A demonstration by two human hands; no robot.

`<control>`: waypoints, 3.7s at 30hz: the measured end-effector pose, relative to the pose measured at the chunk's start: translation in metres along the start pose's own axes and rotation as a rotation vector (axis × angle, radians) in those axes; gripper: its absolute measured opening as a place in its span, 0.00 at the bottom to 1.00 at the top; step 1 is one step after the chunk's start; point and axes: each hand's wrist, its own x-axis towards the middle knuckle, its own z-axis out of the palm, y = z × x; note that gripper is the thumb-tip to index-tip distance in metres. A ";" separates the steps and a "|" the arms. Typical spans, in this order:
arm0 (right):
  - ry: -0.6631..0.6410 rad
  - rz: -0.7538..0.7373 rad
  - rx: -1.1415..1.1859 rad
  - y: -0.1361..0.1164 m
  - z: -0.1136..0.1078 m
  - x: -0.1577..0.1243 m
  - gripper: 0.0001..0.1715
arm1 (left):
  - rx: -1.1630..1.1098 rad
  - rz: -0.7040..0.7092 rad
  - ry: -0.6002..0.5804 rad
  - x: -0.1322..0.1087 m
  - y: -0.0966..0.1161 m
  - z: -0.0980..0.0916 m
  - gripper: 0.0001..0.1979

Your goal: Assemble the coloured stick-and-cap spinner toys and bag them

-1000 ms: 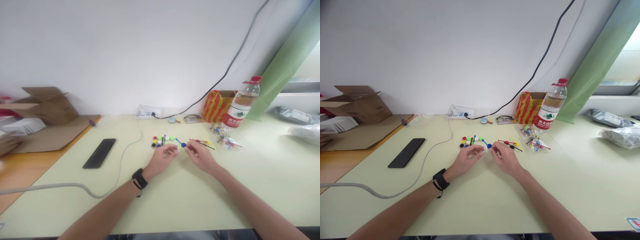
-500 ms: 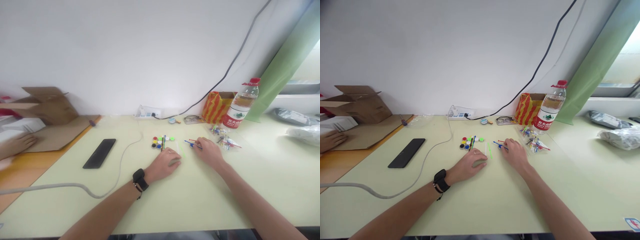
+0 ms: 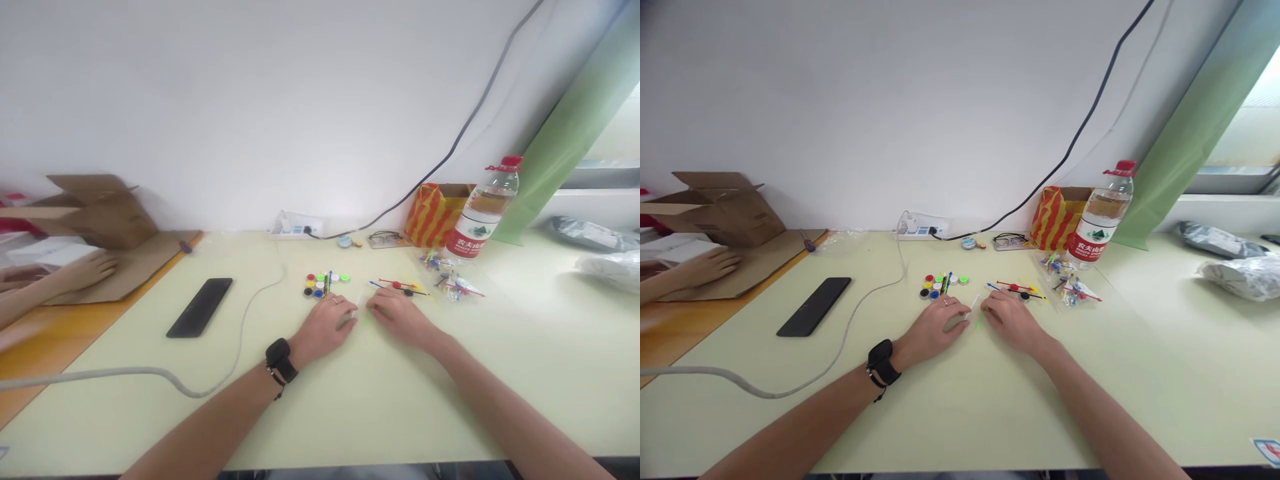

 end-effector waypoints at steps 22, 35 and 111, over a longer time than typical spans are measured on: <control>0.010 0.045 0.001 -0.006 -0.002 -0.004 0.16 | 0.146 -0.090 0.047 0.000 -0.007 0.004 0.07; 0.099 -0.015 -0.041 -0.005 -0.003 -0.003 0.11 | 0.079 -0.179 0.250 0.004 -0.014 -0.001 0.06; 0.093 0.128 0.411 -0.015 0.002 0.000 0.18 | -0.108 0.082 0.425 0.005 -0.006 -0.008 0.10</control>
